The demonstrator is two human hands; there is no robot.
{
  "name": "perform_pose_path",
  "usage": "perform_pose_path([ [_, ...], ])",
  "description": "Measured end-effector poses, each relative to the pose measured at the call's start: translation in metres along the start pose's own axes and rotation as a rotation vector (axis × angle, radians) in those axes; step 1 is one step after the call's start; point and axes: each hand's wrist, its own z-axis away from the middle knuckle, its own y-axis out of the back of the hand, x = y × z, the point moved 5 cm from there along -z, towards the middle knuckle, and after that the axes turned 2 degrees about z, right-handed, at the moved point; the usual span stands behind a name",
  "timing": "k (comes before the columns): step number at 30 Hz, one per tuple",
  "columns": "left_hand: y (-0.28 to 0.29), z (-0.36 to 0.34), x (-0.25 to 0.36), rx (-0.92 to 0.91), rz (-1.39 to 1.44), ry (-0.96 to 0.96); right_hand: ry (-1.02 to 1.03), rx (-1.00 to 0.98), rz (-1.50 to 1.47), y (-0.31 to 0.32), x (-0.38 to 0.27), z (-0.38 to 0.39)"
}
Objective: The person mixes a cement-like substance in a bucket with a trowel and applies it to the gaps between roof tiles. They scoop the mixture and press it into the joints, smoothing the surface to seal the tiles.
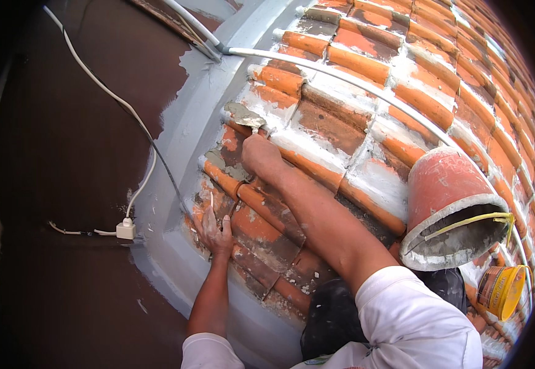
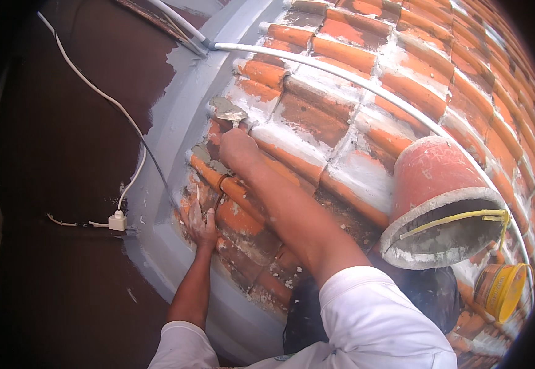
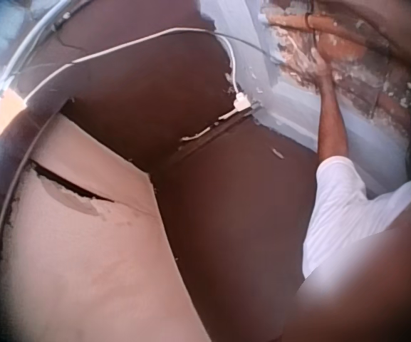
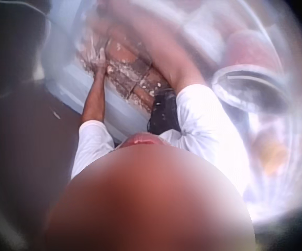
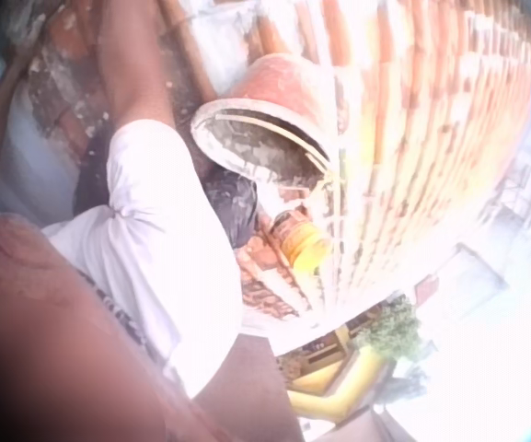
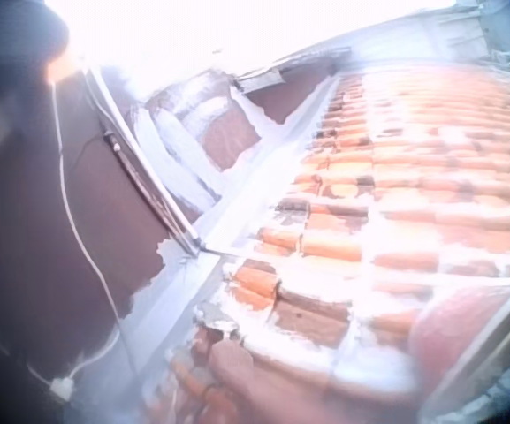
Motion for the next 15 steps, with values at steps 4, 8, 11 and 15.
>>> perform_pose_path([
  [4,-0.001,0.001,-0.001,-0.025,0.045,0.014,-0.042,0.011,-0.069,0.023,0.009,0.051],
  [8,0.0,0.001,0.001,-0.022,-0.013,0.004,-0.038,-0.045,-0.139,0.057,0.003,0.127],
  [11,0.0,0.0,0.002,-0.023,-0.05,0.025,-0.071,-0.077,-0.296,0.089,-0.016,0.183],
  [15,0.001,0.0,0.004,-0.021,-0.041,-0.007,0.036,-0.109,-0.388,0.145,-0.028,0.253],
])
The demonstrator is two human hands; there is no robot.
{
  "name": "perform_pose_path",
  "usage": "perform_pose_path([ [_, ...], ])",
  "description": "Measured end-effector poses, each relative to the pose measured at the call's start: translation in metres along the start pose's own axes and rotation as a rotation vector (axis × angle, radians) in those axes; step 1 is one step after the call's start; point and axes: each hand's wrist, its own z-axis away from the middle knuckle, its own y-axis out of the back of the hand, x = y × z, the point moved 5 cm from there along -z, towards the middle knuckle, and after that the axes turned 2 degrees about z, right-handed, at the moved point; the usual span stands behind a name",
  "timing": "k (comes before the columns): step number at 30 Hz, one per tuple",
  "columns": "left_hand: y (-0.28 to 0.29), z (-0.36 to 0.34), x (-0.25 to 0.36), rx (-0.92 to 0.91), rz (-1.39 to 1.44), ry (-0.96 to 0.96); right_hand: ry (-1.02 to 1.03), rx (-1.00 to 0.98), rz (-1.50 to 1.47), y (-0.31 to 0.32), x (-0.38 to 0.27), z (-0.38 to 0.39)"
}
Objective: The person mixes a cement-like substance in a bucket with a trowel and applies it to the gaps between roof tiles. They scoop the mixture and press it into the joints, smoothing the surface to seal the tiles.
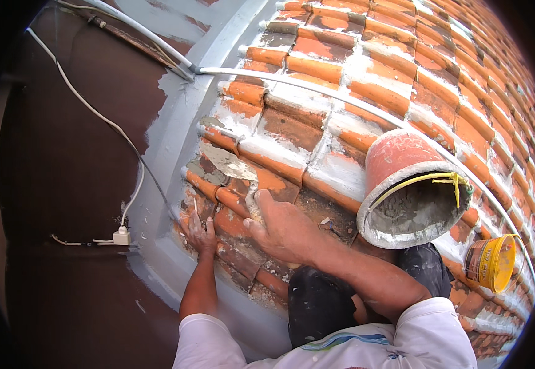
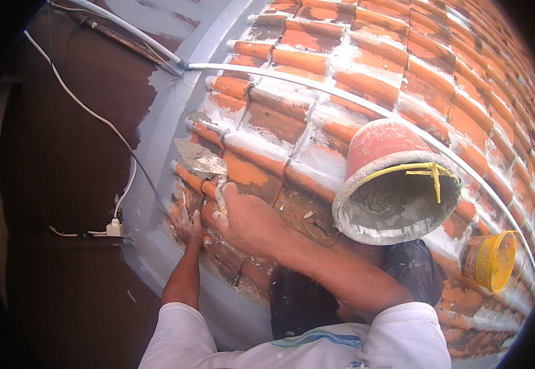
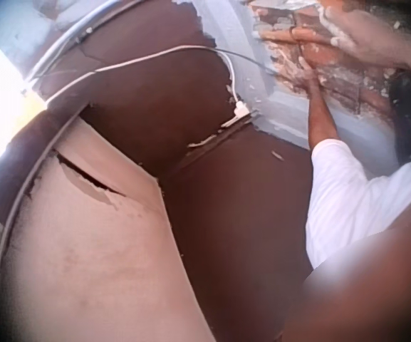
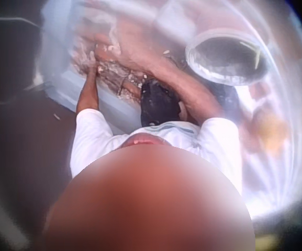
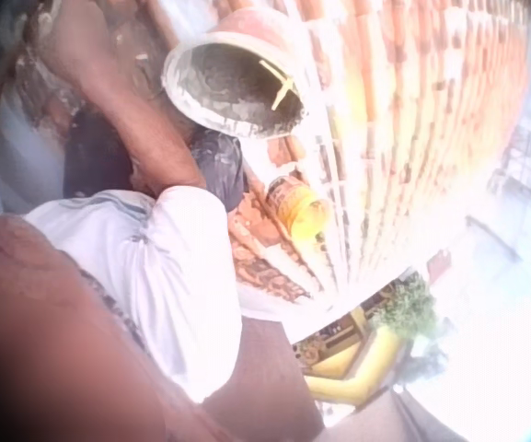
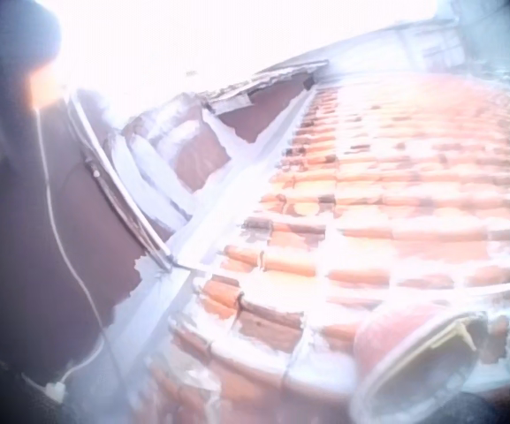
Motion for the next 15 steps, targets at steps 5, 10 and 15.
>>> perform_pose_path([
  [5,-0.002,0.0,-0.004,0.006,-0.044,0.023,0.146,-0.149,0.162,0.097,-0.012,0.12],
  [10,-0.006,0.001,-0.008,0.022,-0.038,-0.029,-0.388,-0.289,0.379,0.171,-0.026,0.245],
  [15,-0.012,-0.002,-0.014,0.025,-0.082,-0.06,-0.694,0.057,0.907,0.179,-0.01,0.309],
])
